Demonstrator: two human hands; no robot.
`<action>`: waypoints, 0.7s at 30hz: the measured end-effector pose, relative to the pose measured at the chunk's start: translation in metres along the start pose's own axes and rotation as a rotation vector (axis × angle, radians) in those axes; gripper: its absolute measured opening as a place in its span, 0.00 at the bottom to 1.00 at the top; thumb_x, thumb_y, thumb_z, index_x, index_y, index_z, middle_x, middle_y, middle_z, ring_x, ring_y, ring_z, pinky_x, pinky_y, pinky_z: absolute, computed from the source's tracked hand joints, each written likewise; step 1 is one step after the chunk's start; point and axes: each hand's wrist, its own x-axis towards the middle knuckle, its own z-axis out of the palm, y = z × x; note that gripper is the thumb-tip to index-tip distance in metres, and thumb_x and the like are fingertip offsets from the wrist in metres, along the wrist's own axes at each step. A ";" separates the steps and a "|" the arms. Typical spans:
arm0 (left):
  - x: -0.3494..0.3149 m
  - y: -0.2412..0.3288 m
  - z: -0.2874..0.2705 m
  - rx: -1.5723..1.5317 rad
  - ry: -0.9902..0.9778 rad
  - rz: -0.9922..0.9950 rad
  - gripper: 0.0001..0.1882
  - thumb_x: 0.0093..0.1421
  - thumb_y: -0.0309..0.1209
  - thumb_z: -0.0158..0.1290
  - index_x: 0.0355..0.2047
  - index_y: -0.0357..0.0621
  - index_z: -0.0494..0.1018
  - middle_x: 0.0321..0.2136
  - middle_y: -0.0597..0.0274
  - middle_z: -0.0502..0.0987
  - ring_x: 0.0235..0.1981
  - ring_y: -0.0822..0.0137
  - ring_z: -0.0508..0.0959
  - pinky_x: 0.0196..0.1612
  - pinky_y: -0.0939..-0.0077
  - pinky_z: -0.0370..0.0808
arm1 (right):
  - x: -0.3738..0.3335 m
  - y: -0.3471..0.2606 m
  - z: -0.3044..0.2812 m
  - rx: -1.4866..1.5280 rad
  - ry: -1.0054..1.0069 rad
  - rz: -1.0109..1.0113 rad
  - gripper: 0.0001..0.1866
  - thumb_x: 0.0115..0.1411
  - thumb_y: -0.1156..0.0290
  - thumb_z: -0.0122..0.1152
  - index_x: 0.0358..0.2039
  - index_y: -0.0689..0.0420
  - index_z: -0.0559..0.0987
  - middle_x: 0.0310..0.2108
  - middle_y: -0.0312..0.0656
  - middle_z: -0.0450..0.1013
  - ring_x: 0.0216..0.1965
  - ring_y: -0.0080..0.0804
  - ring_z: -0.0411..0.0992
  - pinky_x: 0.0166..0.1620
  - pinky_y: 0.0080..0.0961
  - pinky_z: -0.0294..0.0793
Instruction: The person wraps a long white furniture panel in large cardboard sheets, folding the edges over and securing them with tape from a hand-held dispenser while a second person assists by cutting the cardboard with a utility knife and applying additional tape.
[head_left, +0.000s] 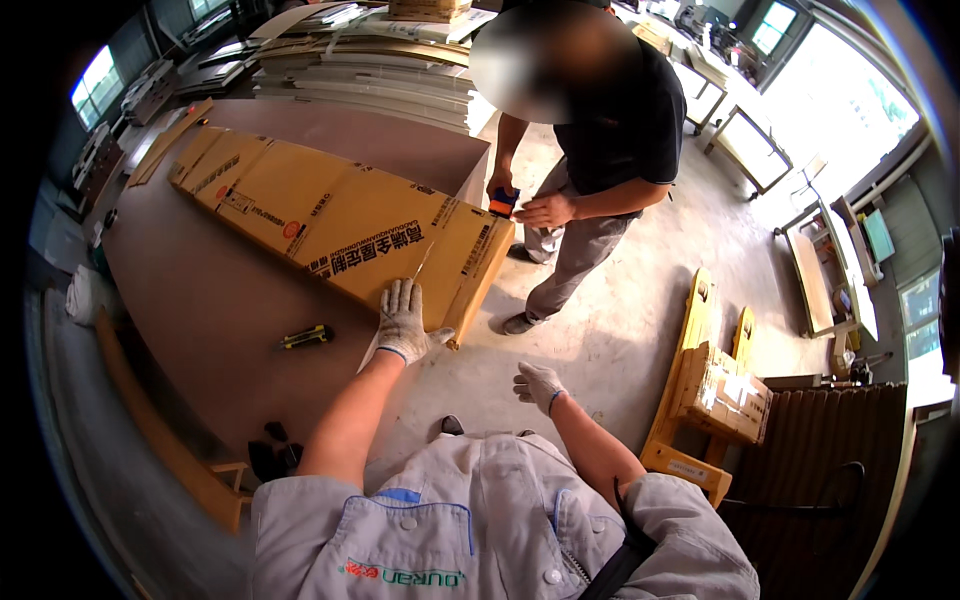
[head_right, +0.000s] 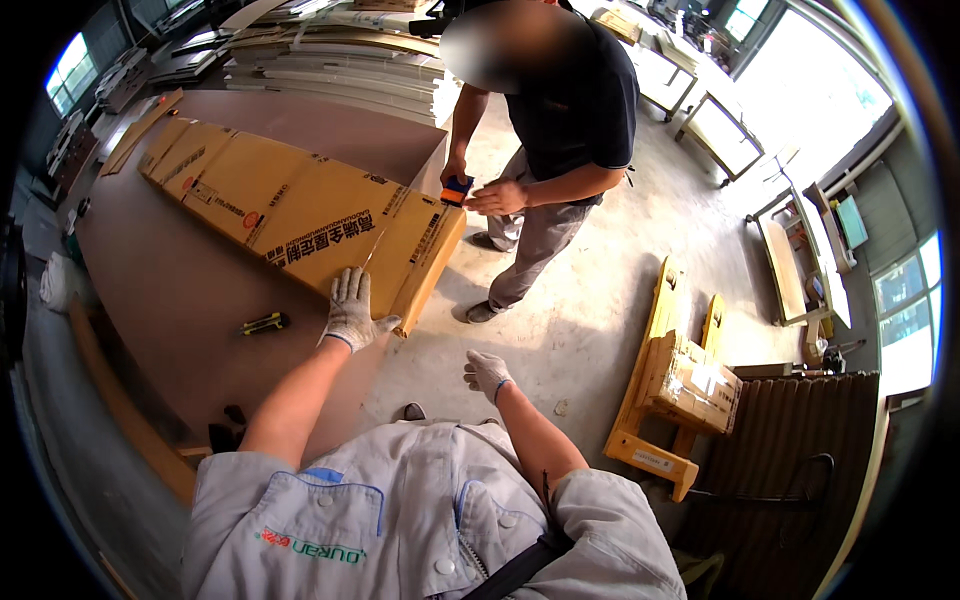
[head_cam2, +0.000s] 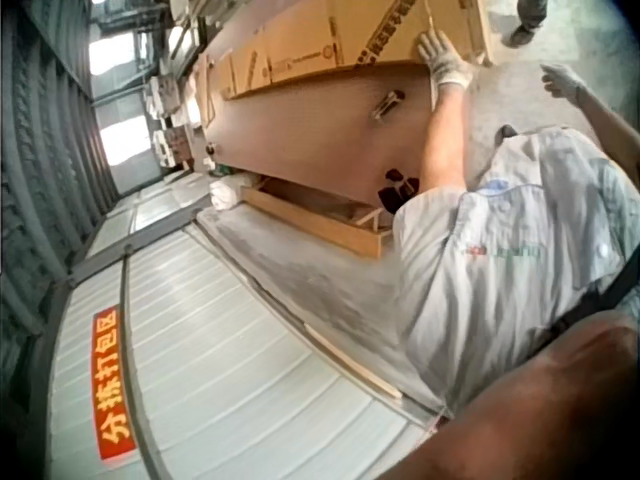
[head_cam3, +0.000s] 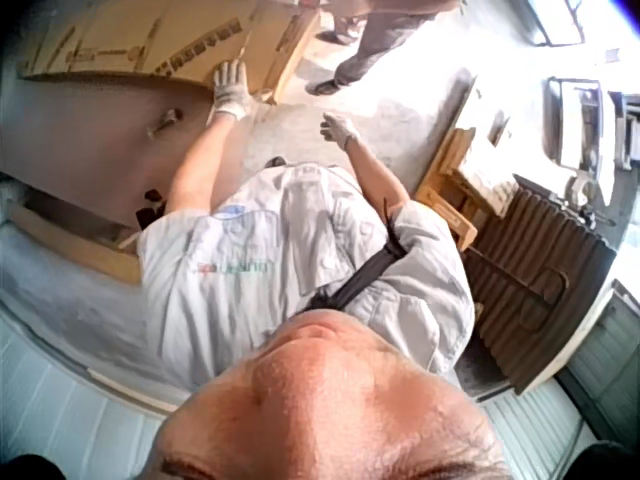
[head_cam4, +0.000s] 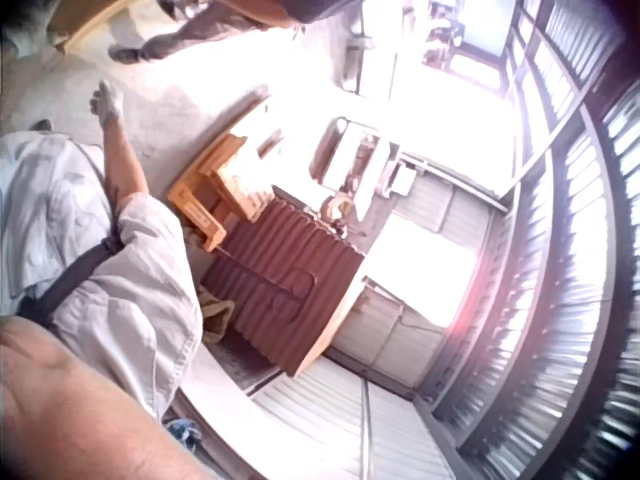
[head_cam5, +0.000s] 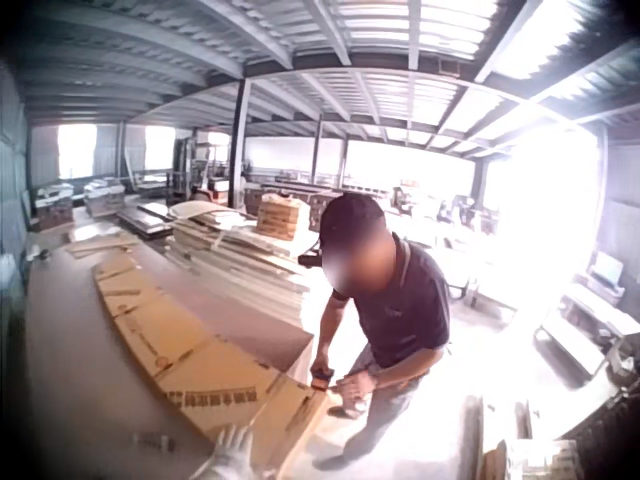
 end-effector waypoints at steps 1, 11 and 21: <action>-0.005 0.002 -0.001 -0.001 -0.005 -0.012 0.71 0.55 0.77 0.57 0.78 0.28 0.52 0.80 0.36 0.48 0.82 0.40 0.43 0.82 0.42 0.36 | -0.002 0.001 -0.015 -0.002 0.020 -0.009 0.26 0.73 0.52 0.65 0.62 0.57 0.80 0.43 0.41 0.80 0.34 0.33 0.78 0.35 0.34 0.78; -0.040 0.031 -0.022 0.081 -0.096 -0.135 0.71 0.50 0.61 0.73 0.80 0.34 0.46 0.80 0.38 0.48 0.82 0.41 0.45 0.83 0.45 0.41 | -0.029 0.067 -0.165 -0.171 0.117 0.054 0.22 0.72 0.54 0.66 0.55 0.59 0.83 0.35 0.38 0.79 0.29 0.32 0.77 0.29 0.33 0.76; -0.318 0.130 0.177 -0.249 -0.359 -0.757 0.50 0.56 0.51 0.69 0.71 0.34 0.63 0.70 0.33 0.68 0.71 0.33 0.66 0.75 0.47 0.63 | -0.020 0.138 -0.303 -0.454 0.253 0.089 0.19 0.70 0.51 0.70 0.37 0.57 0.86 0.27 0.37 0.79 0.24 0.32 0.77 0.27 0.37 0.74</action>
